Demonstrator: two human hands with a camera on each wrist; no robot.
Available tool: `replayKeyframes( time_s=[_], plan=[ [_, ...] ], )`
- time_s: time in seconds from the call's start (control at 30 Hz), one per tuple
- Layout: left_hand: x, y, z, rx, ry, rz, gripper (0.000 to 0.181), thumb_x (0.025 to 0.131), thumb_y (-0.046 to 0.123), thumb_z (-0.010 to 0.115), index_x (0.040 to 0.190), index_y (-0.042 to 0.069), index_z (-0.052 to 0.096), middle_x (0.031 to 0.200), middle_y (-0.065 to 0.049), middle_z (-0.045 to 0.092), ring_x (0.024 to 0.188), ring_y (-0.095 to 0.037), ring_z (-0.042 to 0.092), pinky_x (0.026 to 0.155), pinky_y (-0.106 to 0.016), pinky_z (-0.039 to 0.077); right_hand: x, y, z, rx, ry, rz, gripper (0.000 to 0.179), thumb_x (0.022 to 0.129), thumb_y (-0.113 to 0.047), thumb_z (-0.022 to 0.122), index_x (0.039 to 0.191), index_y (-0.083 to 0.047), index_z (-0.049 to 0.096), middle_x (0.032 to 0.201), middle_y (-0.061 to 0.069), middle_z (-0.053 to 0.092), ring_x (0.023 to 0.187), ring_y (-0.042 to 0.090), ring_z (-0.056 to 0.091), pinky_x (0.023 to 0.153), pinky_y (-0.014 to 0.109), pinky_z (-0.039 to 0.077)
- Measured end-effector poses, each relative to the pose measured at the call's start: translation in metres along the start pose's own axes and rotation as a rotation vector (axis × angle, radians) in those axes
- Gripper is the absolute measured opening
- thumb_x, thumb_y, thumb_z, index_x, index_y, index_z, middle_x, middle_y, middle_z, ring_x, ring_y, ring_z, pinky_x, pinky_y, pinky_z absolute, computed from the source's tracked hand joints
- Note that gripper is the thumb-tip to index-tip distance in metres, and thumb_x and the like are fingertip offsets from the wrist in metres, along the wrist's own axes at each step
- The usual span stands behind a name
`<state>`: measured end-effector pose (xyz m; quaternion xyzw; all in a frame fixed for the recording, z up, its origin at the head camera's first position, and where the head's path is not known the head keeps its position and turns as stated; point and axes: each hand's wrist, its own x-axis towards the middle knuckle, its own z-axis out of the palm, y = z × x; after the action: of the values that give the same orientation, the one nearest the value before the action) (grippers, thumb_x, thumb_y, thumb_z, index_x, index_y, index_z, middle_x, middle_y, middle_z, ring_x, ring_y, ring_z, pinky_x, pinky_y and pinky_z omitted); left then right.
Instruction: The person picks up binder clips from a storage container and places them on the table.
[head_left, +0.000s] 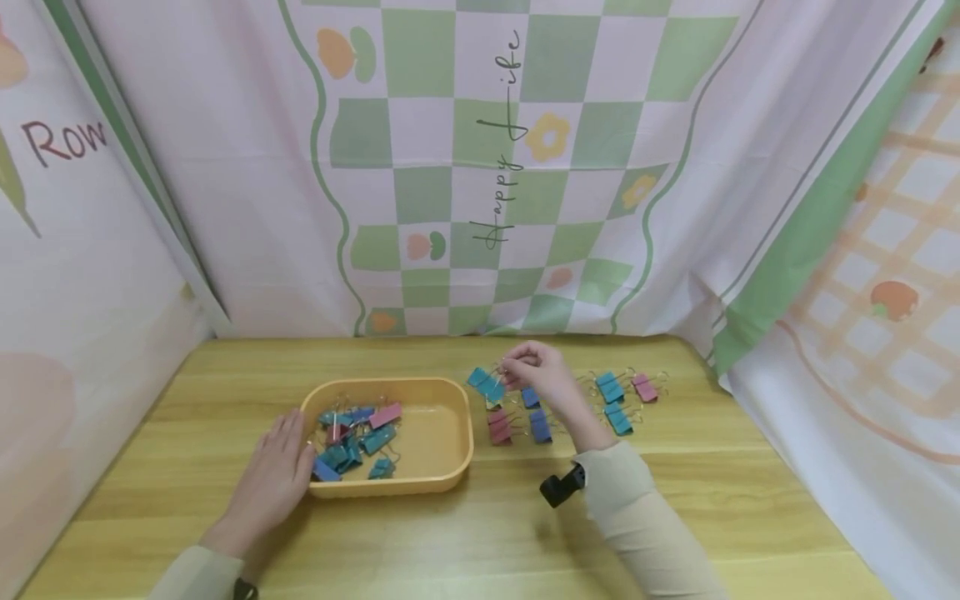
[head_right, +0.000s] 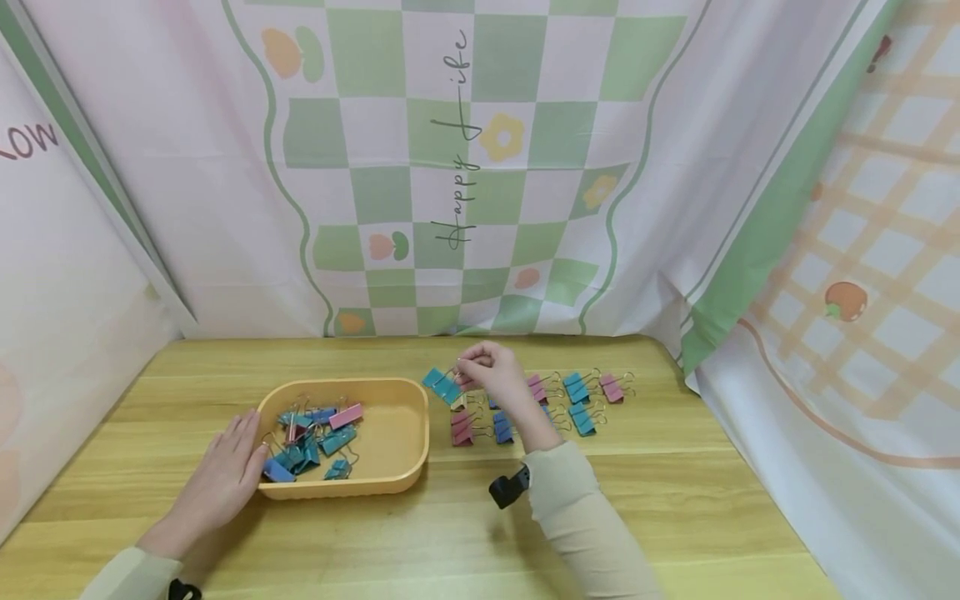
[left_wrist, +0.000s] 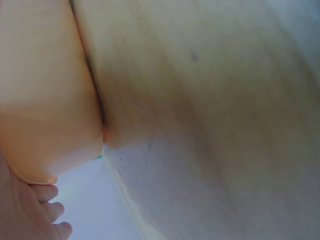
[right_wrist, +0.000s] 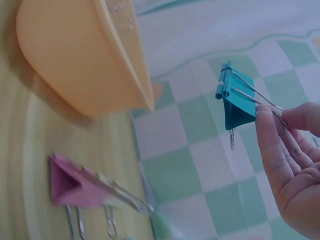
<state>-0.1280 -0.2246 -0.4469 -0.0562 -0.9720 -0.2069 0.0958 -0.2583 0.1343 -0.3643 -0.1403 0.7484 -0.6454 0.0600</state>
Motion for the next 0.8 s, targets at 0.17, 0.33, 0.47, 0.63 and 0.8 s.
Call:
replayKeyframes(
  time_s=[0.17,0.33,0.47,0.63,0.8],
  plan=[
    [0.000,-0.001,0.000,-0.004,-0.006,-0.008,0.057,0.100,0.025,0.030,0.140,-0.012,0.017,0.146,-0.029,0.015,0.132,-0.045,0.013,0.106,-0.056,0.011,0.000,-0.002,-0.023,0.021,0.050,-0.011,0.019,0.089,-0.003,0.057,0.101,0.012,0.052,0.083,0.015,0.066,0.069,0.017,0.065,0.072,0.042,0.054],
    [-0.001,-0.001,0.000,-0.006,-0.008,-0.013,0.057,0.100,0.025,0.030,0.141,-0.012,0.017,0.146,-0.029,0.015,0.132,-0.045,0.013,0.106,-0.056,0.011,-0.003,-0.004,-0.047,0.037,0.111,-0.011,0.018,0.088,-0.002,0.059,0.100,0.011,0.053,0.082,0.013,0.066,0.069,0.017,0.065,0.072,0.039,0.054],
    [-0.001,0.000,-0.001,-0.004,-0.008,-0.014,0.057,0.100,0.025,0.030,0.140,-0.012,0.017,0.145,-0.030,0.015,0.132,-0.046,0.013,0.106,-0.057,0.011,-0.007,-0.005,-0.064,0.055,0.159,-0.019,0.019,0.088,0.001,0.058,0.101,0.012,0.051,0.080,0.011,0.066,0.068,0.015,0.065,0.070,0.032,0.055],
    [-0.001,0.000,-0.002,0.000,-0.014,-0.018,0.057,0.100,0.026,0.030,0.141,-0.012,0.017,0.146,-0.030,0.015,0.132,-0.045,0.013,0.106,-0.056,0.011,-0.012,-0.003,-0.088,0.069,0.205,-0.022,0.025,0.090,-0.001,0.056,0.106,0.016,0.048,0.080,0.007,0.066,0.070,0.013,0.065,0.069,0.028,0.054],
    [-0.001,0.001,-0.002,0.001,-0.010,-0.012,0.057,0.100,0.025,0.030,0.140,-0.012,0.017,0.145,-0.030,0.016,0.132,-0.046,0.013,0.106,-0.057,0.011,-0.020,0.003,-0.111,0.129,0.247,-0.043,0.019,0.090,0.001,0.056,0.102,0.014,0.048,0.076,0.006,0.067,0.067,0.013,0.066,0.066,0.027,0.054]
  ],
)
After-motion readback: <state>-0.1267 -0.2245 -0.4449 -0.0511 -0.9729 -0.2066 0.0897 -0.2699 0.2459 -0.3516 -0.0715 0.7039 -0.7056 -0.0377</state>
